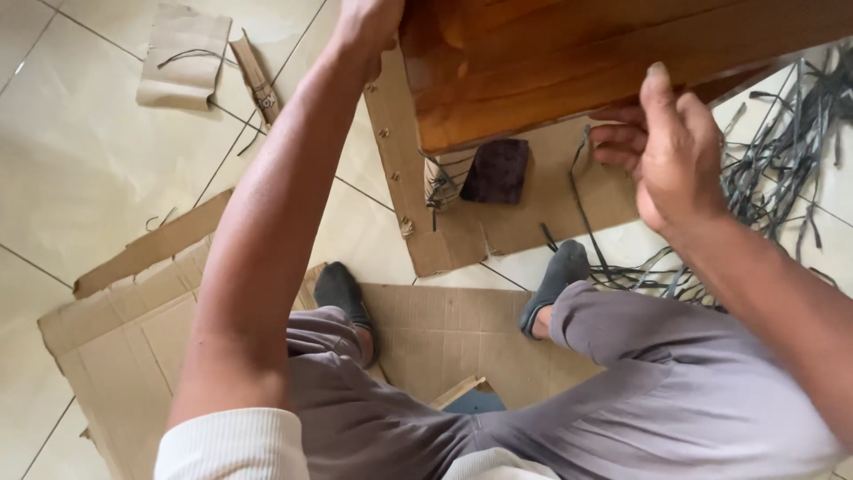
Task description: Wrapping cardboard around the legs of a wooden furniture piece and securing it with plastic ties.
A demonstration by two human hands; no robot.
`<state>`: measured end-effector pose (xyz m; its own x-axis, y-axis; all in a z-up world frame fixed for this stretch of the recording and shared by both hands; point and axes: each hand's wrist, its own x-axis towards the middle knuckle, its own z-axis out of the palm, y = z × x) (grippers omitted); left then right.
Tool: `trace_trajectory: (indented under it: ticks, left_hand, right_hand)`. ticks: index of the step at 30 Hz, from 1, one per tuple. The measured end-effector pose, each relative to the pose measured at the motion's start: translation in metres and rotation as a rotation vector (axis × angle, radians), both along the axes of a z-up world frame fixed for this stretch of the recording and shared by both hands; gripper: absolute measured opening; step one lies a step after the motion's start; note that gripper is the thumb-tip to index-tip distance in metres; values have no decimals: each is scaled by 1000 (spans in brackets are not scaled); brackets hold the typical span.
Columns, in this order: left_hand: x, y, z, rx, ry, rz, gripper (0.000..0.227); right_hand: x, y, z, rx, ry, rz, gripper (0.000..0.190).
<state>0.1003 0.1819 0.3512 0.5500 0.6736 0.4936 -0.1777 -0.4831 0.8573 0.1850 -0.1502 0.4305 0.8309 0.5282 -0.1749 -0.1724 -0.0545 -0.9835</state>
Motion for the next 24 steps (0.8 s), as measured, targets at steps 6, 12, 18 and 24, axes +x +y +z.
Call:
trace_trajectory:
  ticks: [6, 12, 18, 24]
  left_hand:
    - [-20, 6, -88, -145, -24, -63, 49]
    - [-27, 2, -102, -273, -52, -127, 55]
    - [-42, 0, -104, -396, -92, -150, 61]
    - [19, 25, -3, -531, -97, -178, 68]
  right_hand:
    - [-9, 10, 2, 50, 13, -101, 28]
    - [-14, 16, 1, 66, 11, -139, 26]
    - [-9, 21, -17, -33, -76, -221, 31]
    - [-7, 16, -18, -26, -98, -189, 31]
